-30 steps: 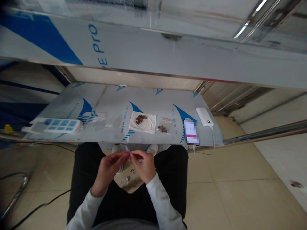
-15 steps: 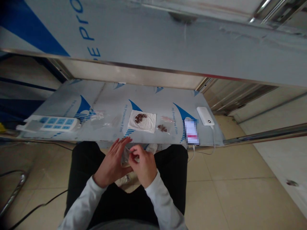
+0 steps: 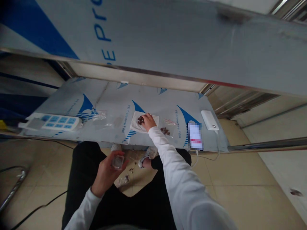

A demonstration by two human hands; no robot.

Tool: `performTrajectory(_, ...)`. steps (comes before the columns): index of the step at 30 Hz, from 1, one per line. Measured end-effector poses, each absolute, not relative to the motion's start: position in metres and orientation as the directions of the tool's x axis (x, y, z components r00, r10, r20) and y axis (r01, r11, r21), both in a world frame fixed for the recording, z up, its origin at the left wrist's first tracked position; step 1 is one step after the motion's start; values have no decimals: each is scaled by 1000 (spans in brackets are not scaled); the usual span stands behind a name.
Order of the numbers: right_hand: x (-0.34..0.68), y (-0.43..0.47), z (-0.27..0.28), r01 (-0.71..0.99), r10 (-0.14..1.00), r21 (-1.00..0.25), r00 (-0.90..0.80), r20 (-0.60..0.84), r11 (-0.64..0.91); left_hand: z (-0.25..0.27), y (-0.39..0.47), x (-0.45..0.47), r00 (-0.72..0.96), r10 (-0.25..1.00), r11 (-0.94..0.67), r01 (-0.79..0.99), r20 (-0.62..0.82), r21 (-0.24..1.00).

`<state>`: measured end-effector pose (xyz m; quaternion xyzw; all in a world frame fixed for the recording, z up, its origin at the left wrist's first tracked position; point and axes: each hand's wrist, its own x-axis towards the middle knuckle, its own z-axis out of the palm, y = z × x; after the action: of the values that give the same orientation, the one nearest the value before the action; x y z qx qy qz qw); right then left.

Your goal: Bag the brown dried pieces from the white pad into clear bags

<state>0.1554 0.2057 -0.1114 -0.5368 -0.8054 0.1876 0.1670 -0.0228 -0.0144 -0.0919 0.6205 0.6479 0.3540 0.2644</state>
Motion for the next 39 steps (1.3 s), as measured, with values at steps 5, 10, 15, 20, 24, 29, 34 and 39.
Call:
performTrajectory(5, 151, 214, -129, 821, 913, -427, -407, 25, 378, -94, -16, -29, -114, 990, 7, 602, 77, 798)
performTrajectory(10, 151, 206, -134, 856, 934, -393, -357, 20, 336, -94, -13, -33, -127, 990, 28, 595, 60, 804)
performTrajectory(15, 152, 205, -135, 865, 952, -408, -305, 39, 294, -96, -11, -35, -125, 991, 43, 577, 37, 816)
performTrajectory(20, 155, 209, -129, 839, 963, -479, -262, 64, 260, -94, 1, -34, -128, 991, 48, 576, 32, 816)
performTrajectory(24, 160, 211, -119, 802, 978, -560, -185, 99, 209, -95, 22, -27, -111, 993, 33, 565, 36, 825)
performTrajectory(29, 160, 183, -84, 702, 978, -681, -153, 141, 208, -96, 49, -13, -114, 988, -28, 544, 108, 839)
performTrajectory(34, 152, 119, -23, 457, 889, -843, -454, 54, 285, -81, 60, 3, -81, 984, -91, 534, 158, 840)
performTrajectory(39, 144, 96, 10, 679, 771, -510, -635, -45, 528, -68, 57, 19, -31, 978, -149, 601, 208, 785)
